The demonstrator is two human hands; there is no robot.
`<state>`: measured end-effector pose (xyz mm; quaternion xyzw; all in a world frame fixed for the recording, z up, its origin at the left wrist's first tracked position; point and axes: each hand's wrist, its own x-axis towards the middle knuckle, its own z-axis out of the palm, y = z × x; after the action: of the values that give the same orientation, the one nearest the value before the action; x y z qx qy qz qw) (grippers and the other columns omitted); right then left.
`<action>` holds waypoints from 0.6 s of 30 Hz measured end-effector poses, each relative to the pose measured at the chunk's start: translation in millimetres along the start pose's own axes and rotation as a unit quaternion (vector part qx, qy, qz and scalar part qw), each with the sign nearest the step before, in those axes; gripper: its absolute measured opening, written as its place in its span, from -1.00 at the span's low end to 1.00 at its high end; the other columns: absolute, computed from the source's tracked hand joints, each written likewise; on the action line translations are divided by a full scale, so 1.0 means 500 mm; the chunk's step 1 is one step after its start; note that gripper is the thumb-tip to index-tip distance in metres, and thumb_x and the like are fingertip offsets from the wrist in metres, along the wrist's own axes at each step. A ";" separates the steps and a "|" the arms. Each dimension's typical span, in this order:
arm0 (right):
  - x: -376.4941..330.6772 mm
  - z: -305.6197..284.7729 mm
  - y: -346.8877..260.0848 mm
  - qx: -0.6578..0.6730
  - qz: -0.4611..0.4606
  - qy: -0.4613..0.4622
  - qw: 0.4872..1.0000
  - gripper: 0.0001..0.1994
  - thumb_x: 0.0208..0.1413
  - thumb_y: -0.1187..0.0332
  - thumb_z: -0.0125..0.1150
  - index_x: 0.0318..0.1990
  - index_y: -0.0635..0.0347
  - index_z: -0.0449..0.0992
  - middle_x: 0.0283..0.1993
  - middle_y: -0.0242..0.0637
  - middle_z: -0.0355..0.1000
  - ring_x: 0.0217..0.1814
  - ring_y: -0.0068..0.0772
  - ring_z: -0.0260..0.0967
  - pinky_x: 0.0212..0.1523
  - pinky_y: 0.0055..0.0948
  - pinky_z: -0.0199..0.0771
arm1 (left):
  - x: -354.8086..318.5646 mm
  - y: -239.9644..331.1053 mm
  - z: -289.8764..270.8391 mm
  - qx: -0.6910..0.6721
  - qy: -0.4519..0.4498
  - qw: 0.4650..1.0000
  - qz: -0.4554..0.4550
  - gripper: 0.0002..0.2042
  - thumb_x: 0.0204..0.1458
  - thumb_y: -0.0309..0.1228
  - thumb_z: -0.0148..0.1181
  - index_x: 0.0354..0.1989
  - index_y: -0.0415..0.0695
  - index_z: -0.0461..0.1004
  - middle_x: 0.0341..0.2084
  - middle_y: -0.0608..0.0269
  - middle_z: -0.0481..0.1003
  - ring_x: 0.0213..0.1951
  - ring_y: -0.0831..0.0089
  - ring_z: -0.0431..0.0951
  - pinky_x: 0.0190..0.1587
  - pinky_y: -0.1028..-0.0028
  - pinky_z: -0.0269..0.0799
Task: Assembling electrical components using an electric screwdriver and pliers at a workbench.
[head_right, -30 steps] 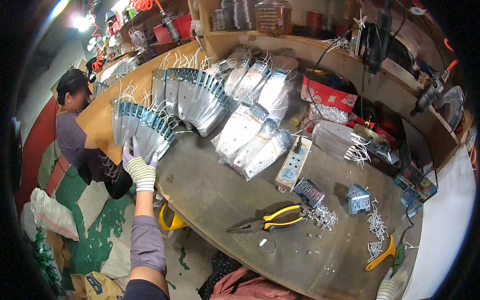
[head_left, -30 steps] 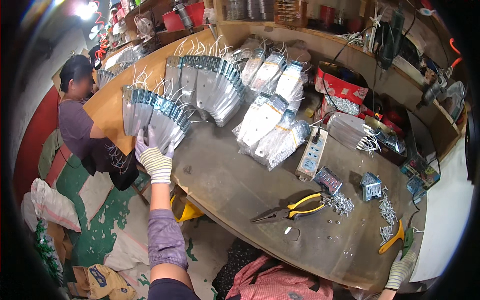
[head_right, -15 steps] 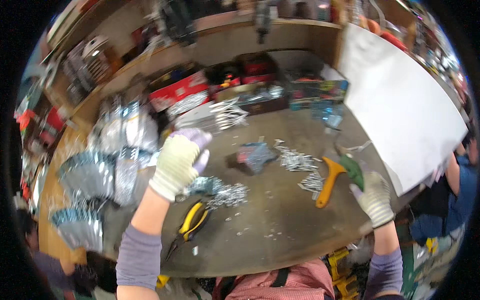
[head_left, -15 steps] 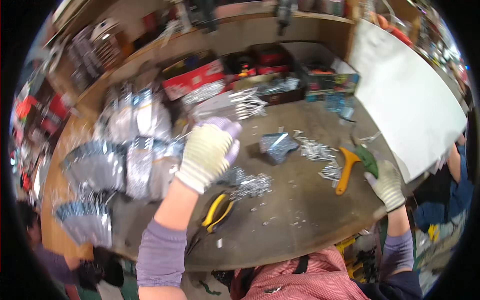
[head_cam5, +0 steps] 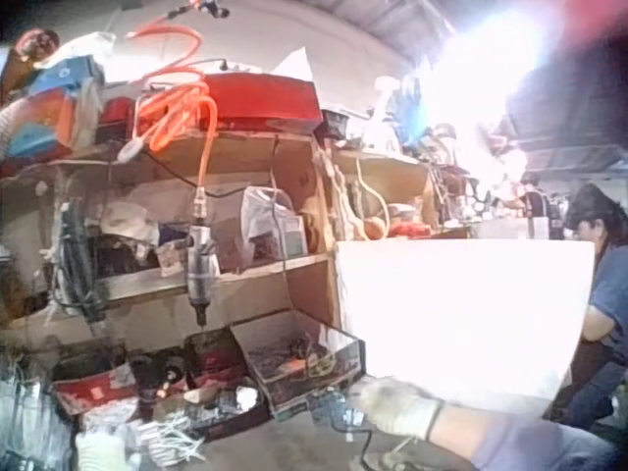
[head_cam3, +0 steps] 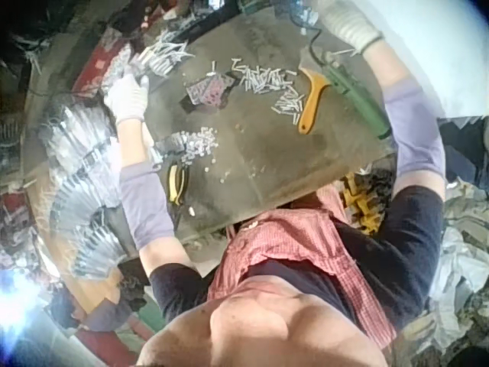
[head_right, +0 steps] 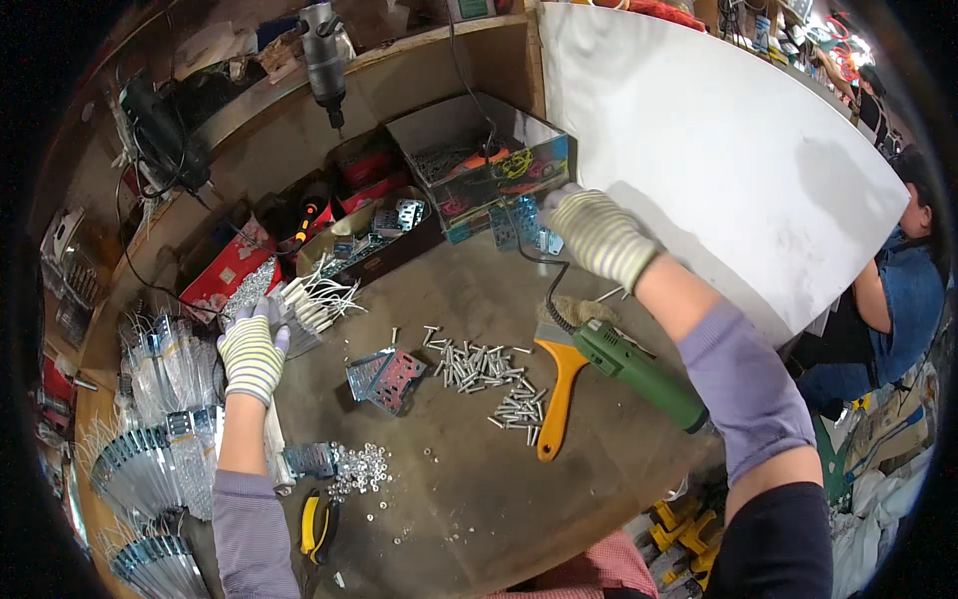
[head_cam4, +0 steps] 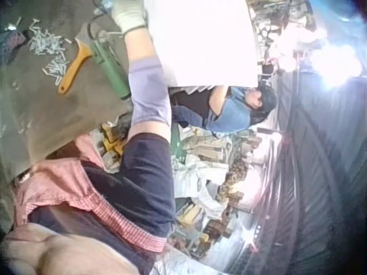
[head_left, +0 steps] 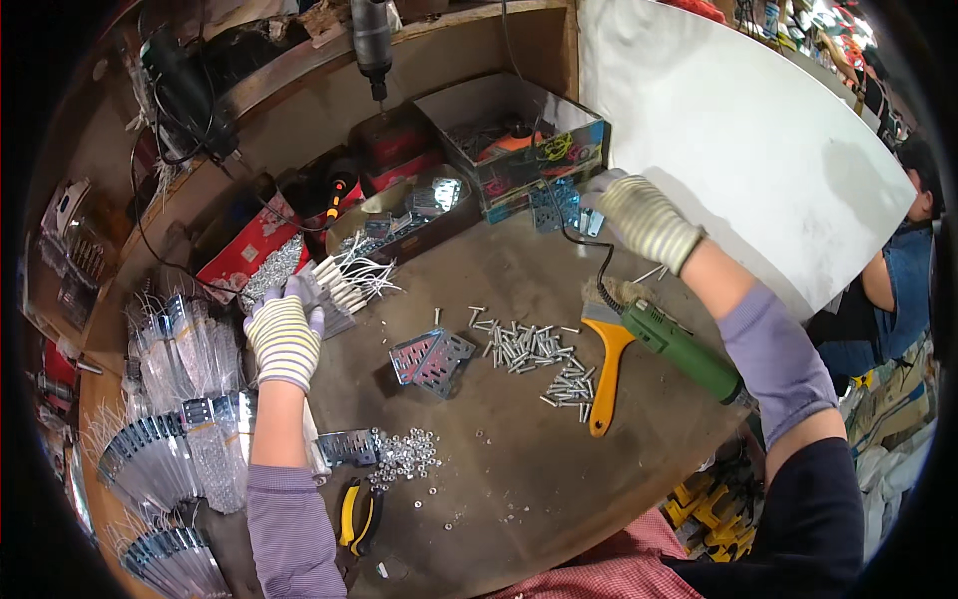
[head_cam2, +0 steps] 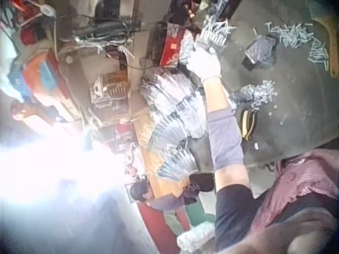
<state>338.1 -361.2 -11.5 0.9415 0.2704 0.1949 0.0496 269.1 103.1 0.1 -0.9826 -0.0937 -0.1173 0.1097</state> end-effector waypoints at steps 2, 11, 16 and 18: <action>0.027 0.040 0.008 -0.013 -0.095 0.023 0.995 -0.69 -0.18 0.47 0.27 -0.17 0.09 0.55 -0.13 -0.21 0.41 -0.02 -0.14 0.36 -0.01 -0.23 0.44 | 0.012 0.004 -0.029 0.002 -0.050 0.999 -0.022 -0.38 -0.09 -0.13 0.31 0.19 -0.06 0.34 0.03 -0.05 0.39 0.07 0.05 0.43 0.11 0.02 0.30; -0.032 -0.069 -0.042 0.104 0.040 0.170 0.979 -0.70 -0.16 0.43 0.31 -0.18 0.15 0.49 -0.16 -0.17 0.42 -0.02 -0.16 0.36 0.01 -0.28 0.45 | -0.024 -0.033 -0.020 -0.067 0.098 0.991 -0.065 -0.20 -0.47 -0.20 0.55 0.05 -0.23 0.35 -0.09 -0.14 0.40 0.04 -0.05 0.38 0.09 0.17 0.36; -0.136 -0.185 -0.250 0.561 0.101 0.195 0.798 -0.51 0.03 0.40 0.25 0.16 0.20 0.34 -0.23 -0.41 0.36 -0.15 -0.45 0.37 -0.04 -0.41 0.45 | -0.114 0.005 -0.044 -0.513 0.093 0.852 -0.050 -0.13 -0.40 -0.35 0.58 0.15 -0.32 0.21 -0.01 -0.08 0.40 0.07 0.17 0.37 0.18 0.34 0.26; -0.192 -0.202 -0.338 0.767 0.127 -0.013 0.629 -0.48 0.08 0.39 0.21 0.23 0.22 0.30 -0.20 -0.47 0.35 -0.16 -0.57 0.32 -0.05 -0.41 0.43 | -0.161 -0.013 0.002 -0.580 0.084 0.809 -0.052 -0.27 -0.22 -0.29 0.51 0.13 -0.28 0.26 -0.02 0.07 0.42 0.00 0.26 0.43 0.04 0.37 0.40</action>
<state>140.8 -269.5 15.2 0.6673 0.1989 -0.0910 -0.7119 190.8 96.9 -19.8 -0.8434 -0.0499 -0.2378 -0.4793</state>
